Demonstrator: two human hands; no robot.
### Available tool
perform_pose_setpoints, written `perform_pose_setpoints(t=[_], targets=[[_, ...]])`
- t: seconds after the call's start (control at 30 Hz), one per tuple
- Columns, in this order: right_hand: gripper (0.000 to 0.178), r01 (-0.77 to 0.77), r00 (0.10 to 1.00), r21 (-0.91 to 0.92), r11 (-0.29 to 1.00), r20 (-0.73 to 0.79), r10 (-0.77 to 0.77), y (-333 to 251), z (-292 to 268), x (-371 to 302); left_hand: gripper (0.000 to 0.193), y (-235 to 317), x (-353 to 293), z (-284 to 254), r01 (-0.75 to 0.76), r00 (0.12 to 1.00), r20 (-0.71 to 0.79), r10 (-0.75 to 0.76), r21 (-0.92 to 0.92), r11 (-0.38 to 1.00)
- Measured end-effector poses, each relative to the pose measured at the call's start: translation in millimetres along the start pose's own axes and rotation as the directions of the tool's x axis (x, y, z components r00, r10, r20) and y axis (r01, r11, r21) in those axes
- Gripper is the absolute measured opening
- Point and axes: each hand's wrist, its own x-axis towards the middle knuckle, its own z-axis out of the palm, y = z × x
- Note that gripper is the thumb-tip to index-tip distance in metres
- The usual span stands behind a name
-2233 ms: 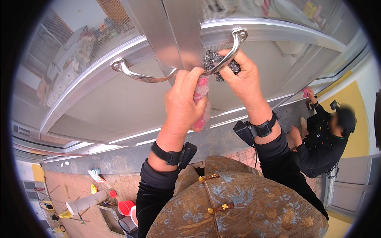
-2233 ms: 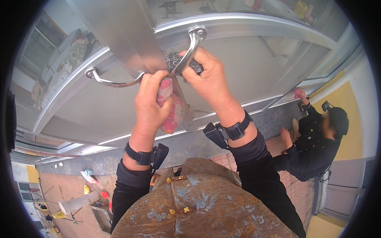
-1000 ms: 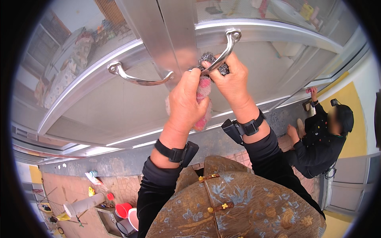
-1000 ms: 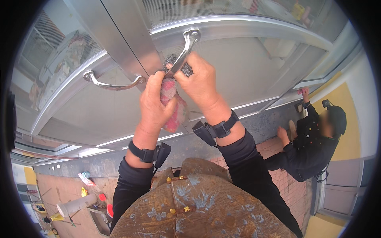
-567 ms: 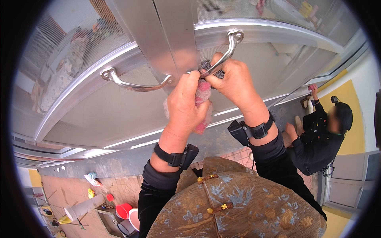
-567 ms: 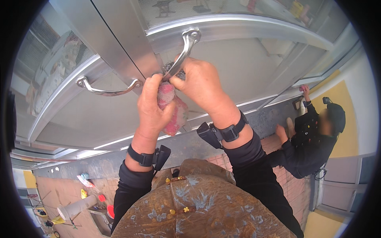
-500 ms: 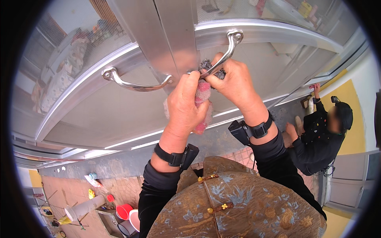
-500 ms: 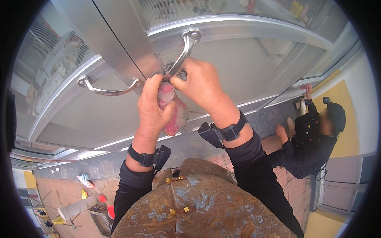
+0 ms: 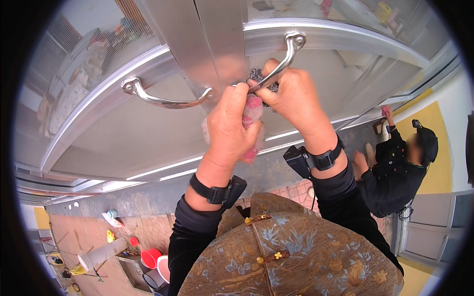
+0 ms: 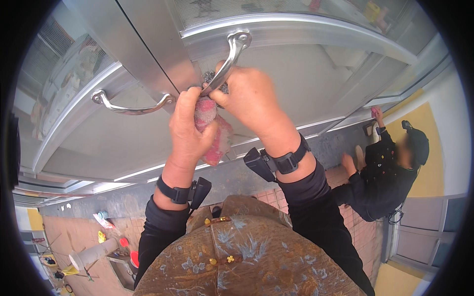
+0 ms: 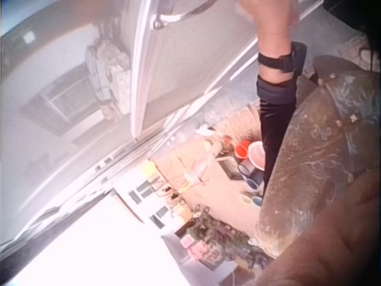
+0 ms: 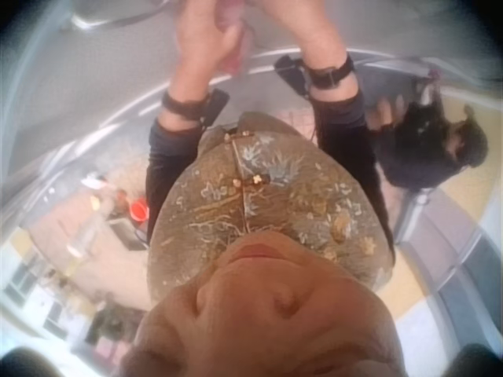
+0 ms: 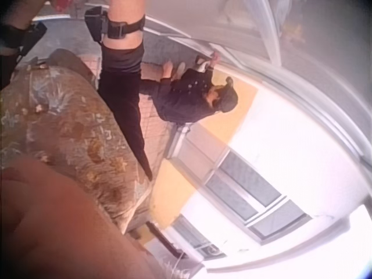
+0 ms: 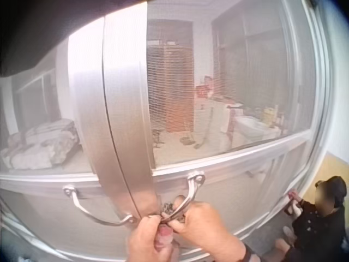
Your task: The person scrubs a metal door handle with a steel wool pad and wipes it with a cloth. The person alternates between scrubbing and wiping the handle and the adjacent door frame.
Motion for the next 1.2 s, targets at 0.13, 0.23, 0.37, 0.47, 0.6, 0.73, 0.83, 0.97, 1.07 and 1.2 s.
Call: perform_pose_setpoints(t=[0.13,0.23,0.37,0.47,0.6,0.73,0.83,0.97,1.07,1.2], targets=[[0.025,-0.031,0.98,0.295,0.955,-0.18,0.088,-1.0,4.4,-9.4,0.065,1.3,-1.6,-6.3,0.029,0.998,0.051,-0.029,0.002,1.0],[0.025,-0.129,0.932,0.488,0.863,-0.238,0.274,1.1,3.2,-15.1,0.063,2.5,-4.0,-8.8,0.084,0.992,0.097,-0.084,0.002,0.996],[0.026,-0.082,0.956,0.512,0.855,-0.201,0.212,2.3,3.2,-12.6,0.064,2.3,-0.4,-7.0,0.051,0.996,0.077,-0.052,0.006,0.999],[0.022,-0.034,0.958,0.437,0.899,-0.24,0.153,-0.9,8.0,-7.6,0.065,3.1,0.6,-4.6,0.028,0.998,0.064,-0.028,0.005,1.0],[0.02,0.012,0.966,0.318,0.948,-0.249,0.071,-3.3,8.1,2.5,0.065,1.0,0.2,-3.8,0.012,0.997,0.076,-0.014,0.023,1.0],[0.027,-0.073,0.992,0.163,0.984,-0.09,0.088,-2.6,-4.4,1.9,0.063,0.6,-2.5,-4.0,0.025,0.997,0.074,-0.026,0.012,1.0],[0.027,-0.046,0.996,-0.082,0.996,0.07,0.052,0.7,-8.8,0.2,0.061,3.9,-2.8,-4.2,0.096,0.99,0.104,-0.095,-0.004,0.995],[0.028,-0.076,0.997,0.11,0.991,-0.017,0.078,4.7,-3.8,-1.5,0.061,6.5,0.5,-7.4,0.118,0.987,0.113,-0.117,-0.006,0.993],[0.028,0.084,0.943,0.208,0.975,-0.332,-0.011,3.8,2.8,-1.7,0.062,6.8,-0.2,-9.0,0.115,0.986,0.124,-0.115,0.004,0.993],[0.029,0.023,0.958,0.344,0.939,-0.277,0.078,-2.3,8.6,-1.7,0.063,4.6,-2.5,-4.2,0.123,0.986,0.112,-0.123,0.002,0.992]])
